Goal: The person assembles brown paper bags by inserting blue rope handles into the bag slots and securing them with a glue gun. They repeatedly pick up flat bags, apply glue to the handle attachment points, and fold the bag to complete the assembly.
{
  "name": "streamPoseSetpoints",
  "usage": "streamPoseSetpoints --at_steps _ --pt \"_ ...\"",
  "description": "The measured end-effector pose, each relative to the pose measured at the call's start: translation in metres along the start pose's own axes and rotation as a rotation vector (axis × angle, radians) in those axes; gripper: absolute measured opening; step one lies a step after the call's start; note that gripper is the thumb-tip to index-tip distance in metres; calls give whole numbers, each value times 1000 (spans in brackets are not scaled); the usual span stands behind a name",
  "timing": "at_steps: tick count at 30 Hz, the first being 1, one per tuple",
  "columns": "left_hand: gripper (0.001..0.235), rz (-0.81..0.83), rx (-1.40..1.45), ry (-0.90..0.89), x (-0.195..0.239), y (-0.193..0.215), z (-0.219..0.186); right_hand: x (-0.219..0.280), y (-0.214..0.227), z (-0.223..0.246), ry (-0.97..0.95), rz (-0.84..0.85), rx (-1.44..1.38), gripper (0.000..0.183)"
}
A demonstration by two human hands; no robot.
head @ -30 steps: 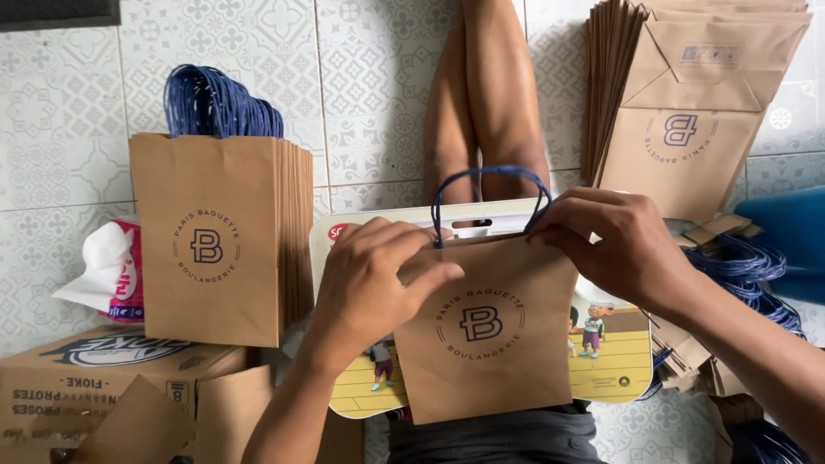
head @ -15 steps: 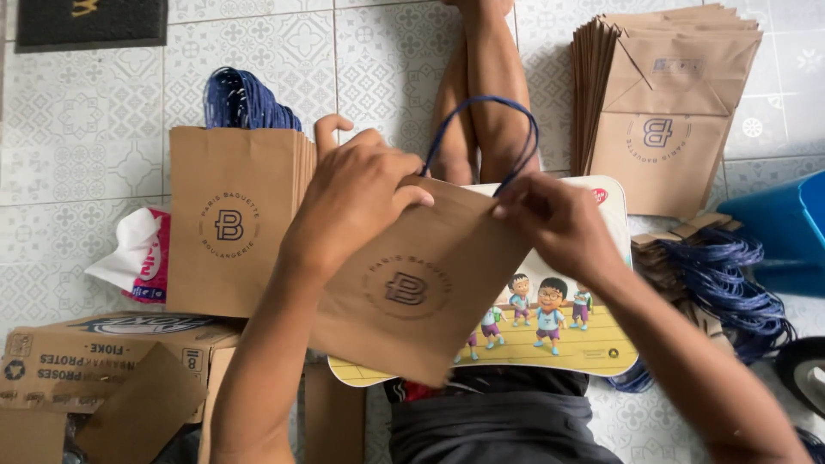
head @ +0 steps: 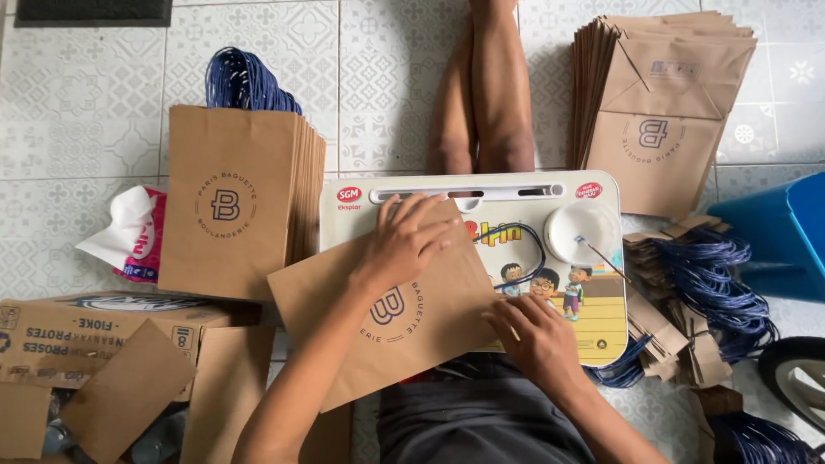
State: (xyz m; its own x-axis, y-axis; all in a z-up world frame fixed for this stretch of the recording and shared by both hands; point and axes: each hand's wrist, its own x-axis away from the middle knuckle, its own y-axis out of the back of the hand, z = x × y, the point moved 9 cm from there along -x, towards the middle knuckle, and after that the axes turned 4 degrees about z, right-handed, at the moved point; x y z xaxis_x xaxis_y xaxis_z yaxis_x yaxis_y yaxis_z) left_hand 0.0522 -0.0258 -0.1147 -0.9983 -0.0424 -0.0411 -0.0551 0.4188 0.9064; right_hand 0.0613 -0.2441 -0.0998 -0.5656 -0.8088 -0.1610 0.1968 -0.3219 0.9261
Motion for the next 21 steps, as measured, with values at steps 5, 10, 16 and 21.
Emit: streamPoseSetpoints --at_steps 5,10,16,21 --pt "25 -266 70 68 -10 -6 6 -27 6 39 151 -129 50 66" --pt "32 -369 14 96 -10 -19 2 -46 -32 32 87 -14 108 72" --pt "29 -364 -32 98 -10 -13 -1 -28 -23 38 115 -3 133 63" --pt "29 -349 -17 108 -11 -13 0 -16 -19 38 117 -27 80 54"
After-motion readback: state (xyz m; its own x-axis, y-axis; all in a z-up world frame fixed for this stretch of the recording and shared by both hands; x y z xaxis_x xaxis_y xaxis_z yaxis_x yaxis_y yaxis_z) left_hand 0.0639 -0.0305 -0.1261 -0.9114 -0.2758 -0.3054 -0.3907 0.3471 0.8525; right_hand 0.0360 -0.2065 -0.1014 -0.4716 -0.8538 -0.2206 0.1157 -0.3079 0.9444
